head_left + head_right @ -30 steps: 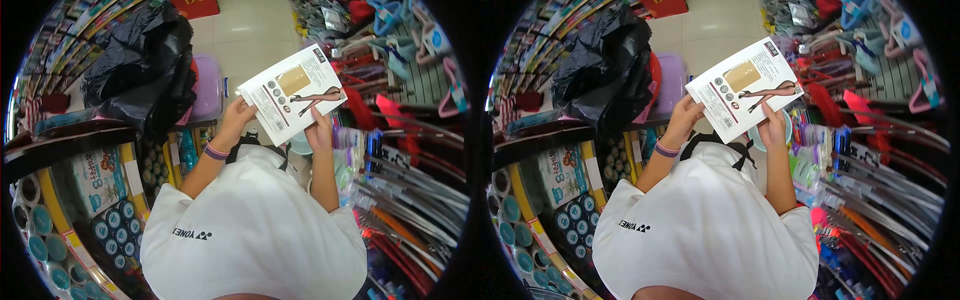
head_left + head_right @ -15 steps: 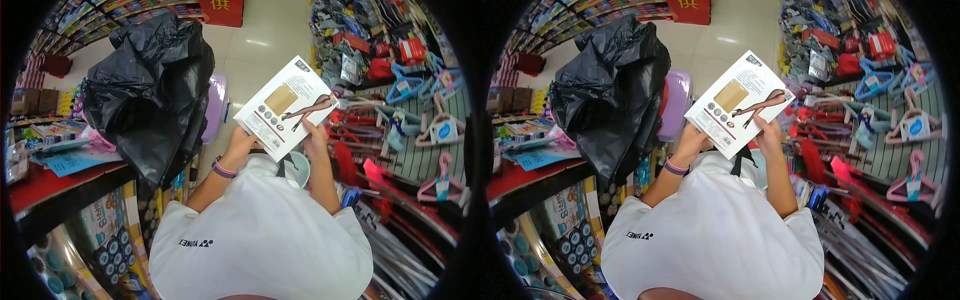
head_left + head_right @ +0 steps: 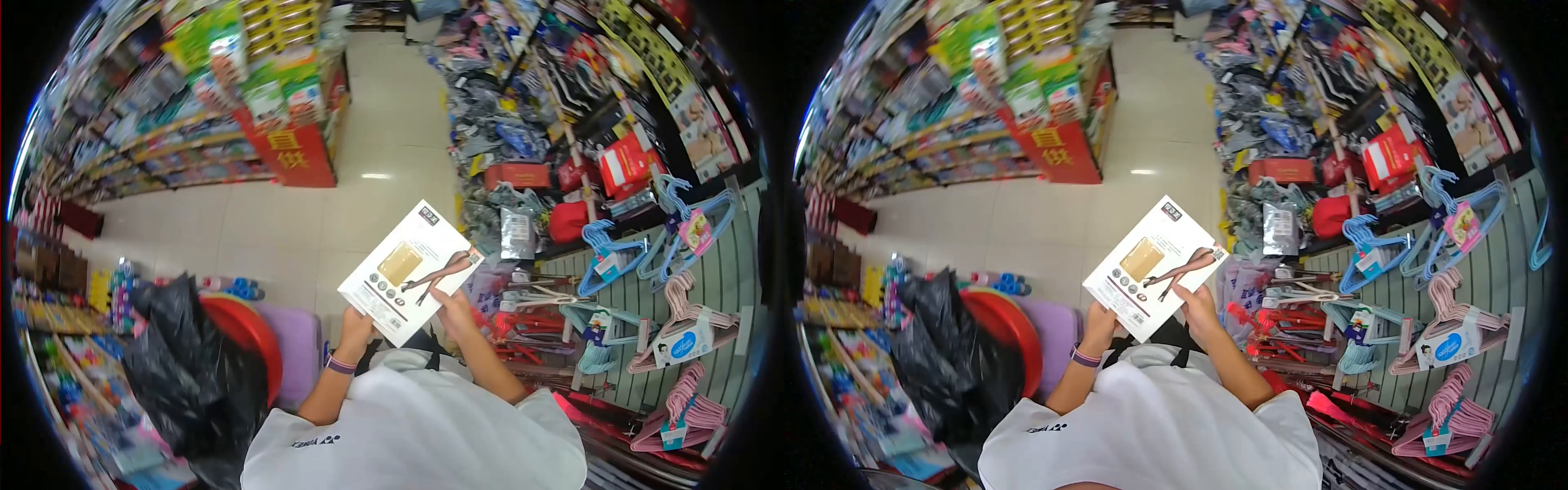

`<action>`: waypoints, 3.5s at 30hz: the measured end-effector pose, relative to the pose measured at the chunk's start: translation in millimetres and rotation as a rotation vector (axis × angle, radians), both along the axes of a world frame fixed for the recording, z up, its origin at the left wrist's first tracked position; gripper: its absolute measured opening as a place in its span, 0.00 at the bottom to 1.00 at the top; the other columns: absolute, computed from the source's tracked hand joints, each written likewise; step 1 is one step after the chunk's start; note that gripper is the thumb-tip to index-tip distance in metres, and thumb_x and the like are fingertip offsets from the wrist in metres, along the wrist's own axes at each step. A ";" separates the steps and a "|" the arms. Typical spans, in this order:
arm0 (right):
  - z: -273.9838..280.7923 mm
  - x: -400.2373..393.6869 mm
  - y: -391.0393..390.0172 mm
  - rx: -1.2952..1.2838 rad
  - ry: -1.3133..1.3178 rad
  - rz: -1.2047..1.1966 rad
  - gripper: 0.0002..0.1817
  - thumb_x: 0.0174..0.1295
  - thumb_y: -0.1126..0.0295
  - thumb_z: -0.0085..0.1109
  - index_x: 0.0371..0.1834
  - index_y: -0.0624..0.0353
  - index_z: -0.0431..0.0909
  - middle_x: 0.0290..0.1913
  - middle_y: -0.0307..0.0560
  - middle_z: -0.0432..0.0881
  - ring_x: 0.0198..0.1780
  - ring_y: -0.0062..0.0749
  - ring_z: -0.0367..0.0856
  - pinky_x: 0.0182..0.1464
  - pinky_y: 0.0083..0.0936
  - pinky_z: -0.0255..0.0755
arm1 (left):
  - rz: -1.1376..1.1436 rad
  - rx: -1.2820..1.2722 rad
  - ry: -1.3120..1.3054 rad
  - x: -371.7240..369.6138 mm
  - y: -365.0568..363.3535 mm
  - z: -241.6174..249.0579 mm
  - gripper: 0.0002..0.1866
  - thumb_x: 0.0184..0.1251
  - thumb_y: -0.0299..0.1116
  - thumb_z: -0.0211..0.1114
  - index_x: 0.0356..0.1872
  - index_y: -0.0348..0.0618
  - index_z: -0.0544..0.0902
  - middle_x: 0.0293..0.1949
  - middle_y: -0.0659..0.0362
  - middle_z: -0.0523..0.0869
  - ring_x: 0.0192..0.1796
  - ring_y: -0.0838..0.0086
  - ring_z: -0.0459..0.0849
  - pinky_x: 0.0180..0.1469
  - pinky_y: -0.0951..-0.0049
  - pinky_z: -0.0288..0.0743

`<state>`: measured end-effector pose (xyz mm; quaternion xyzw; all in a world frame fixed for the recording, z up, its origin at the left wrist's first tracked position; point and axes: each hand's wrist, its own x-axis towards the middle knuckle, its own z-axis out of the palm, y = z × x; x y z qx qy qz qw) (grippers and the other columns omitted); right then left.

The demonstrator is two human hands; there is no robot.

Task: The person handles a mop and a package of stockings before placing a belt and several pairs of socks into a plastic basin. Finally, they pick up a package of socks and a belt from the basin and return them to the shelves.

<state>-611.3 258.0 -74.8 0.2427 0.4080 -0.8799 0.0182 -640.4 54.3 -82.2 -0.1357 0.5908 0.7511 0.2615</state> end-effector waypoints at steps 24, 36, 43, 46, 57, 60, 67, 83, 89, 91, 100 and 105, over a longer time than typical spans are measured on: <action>41.1 -444.4 175.6 0.060 0.169 -0.423 0.10 0.60 0.75 0.50 0.45 0.56 0.69 0.45 0.41 0.74 0.48 0.28 0.74 0.50 0.28 0.69 | -0.227 0.229 0.263 -521.3 235.9 37.2 0.11 0.58 0.24 0.58 0.42 0.31 0.77 0.36 0.57 0.82 0.36 0.78 0.80 0.36 0.77 0.74; 52.5 -651.3 201.6 0.089 0.130 -0.392 0.09 0.57 0.75 0.56 0.40 0.59 0.71 0.37 0.38 0.75 0.38 0.20 0.74 0.39 0.19 0.70 | -0.239 0.381 0.153 -731.7 254.1 27.6 0.19 0.57 0.24 0.60 0.51 0.36 0.71 0.44 0.57 0.79 0.44 0.74 0.79 0.45 0.73 0.75; 12.5 -770.0 246.0 0.075 0.201 -0.448 0.07 0.57 0.76 0.53 0.38 0.57 0.69 0.38 0.35 0.71 0.40 0.17 0.70 0.42 0.16 0.64 | -0.239 0.304 0.195 -869.7 318.4 1.5 0.18 0.63 0.30 0.55 0.54 0.39 0.68 0.45 0.60 0.77 0.46 0.75 0.78 0.43 0.75 0.77; 13.8 -829.2 281.6 0.123 0.196 -0.495 0.07 0.57 0.74 0.54 0.38 0.55 0.69 0.35 0.34 0.71 0.36 0.15 0.69 0.36 0.14 0.63 | -0.334 0.293 0.191 -936.4 360.7 12.8 0.18 0.64 0.30 0.55 0.54 0.38 0.68 0.45 0.59 0.77 0.47 0.75 0.78 0.42 0.76 0.77; 26.2 -992.1 393.7 0.033 0.074 -0.601 0.07 0.55 0.69 0.58 0.35 0.59 0.76 0.28 0.34 0.75 0.25 0.14 0.69 0.27 0.13 0.60 | -0.446 0.321 0.151 -1102.4 477.3 26.8 0.19 0.59 0.24 0.59 0.52 0.36 0.69 0.45 0.58 0.77 0.44 0.74 0.79 0.44 0.75 0.76; 37.4 -1022.2 422.6 -0.086 0.101 -0.715 0.08 0.55 0.71 0.58 0.37 0.59 0.75 0.31 0.38 0.78 0.30 0.18 0.76 0.29 0.15 0.64 | -0.621 0.312 0.162 -1145.8 501.7 23.3 0.18 0.60 0.24 0.57 0.52 0.34 0.68 0.46 0.57 0.77 0.47 0.73 0.77 0.48 0.74 0.73; 36.7 -1089.4 482.0 -0.054 0.307 -0.838 0.20 0.62 0.71 0.50 0.56 0.60 0.62 0.52 0.44 0.72 0.54 0.30 0.72 0.54 0.29 0.67 | -1.047 0.471 0.296 -1250.3 548.1 7.1 0.24 0.66 0.39 0.51 0.56 0.32 0.66 0.56 0.51 0.71 0.57 0.66 0.70 0.55 0.68 0.67; 14.6 -1347.3 531.3 -0.371 0.857 -0.722 0.30 0.64 0.52 0.39 0.64 0.60 0.57 0.39 0.44 0.70 0.38 0.28 0.68 0.50 0.29 0.57 | -1.410 0.569 -0.294 -1420.6 642.4 33.9 0.18 0.67 0.37 0.52 0.51 0.34 0.70 0.44 0.56 0.79 0.44 0.74 0.78 0.48 0.71 0.72; -48.5 -1317.4 574.4 -0.090 0.388 -1.096 0.29 0.64 0.52 0.38 0.64 0.59 0.57 0.45 0.47 0.71 0.46 0.32 0.70 0.56 0.35 0.58 | -1.161 0.326 0.031 -1447.8 675.2 30.6 0.09 0.61 0.29 0.59 0.38 0.33 0.79 0.32 0.61 0.82 0.33 0.81 0.78 0.37 0.80 0.73; -69.4 -1325.2 584.0 -0.005 0.216 -1.200 0.29 0.65 0.51 0.37 0.64 0.59 0.57 0.48 0.48 0.72 0.49 0.33 0.70 0.57 0.37 0.58 | -1.127 0.294 0.129 -1460.9 692.1 36.5 0.09 0.61 0.28 0.59 0.38 0.33 0.79 0.32 0.62 0.81 0.33 0.82 0.77 0.36 0.81 0.72; 39.9 -1314.4 585.8 -0.082 0.427 -0.998 0.26 0.66 0.54 0.37 0.62 0.59 0.58 0.60 0.48 0.66 0.59 0.41 0.66 0.61 0.42 0.57 | -1.122 0.287 0.526 -1482.0 772.1 63.7 0.08 0.60 0.29 0.60 0.35 0.34 0.80 0.27 0.65 0.79 0.29 0.87 0.72 0.30 0.84 0.65; 20.9 -1288.4 624.0 0.261 0.062 -0.943 0.18 0.65 0.67 0.45 0.56 0.61 0.62 0.42 0.49 0.76 0.36 0.33 0.80 0.37 0.25 0.75 | -1.176 0.273 0.560 -1473.5 823.1 67.4 0.10 0.62 0.29 0.58 0.38 0.32 0.79 0.30 0.63 0.81 0.31 0.85 0.74 0.31 0.82 0.68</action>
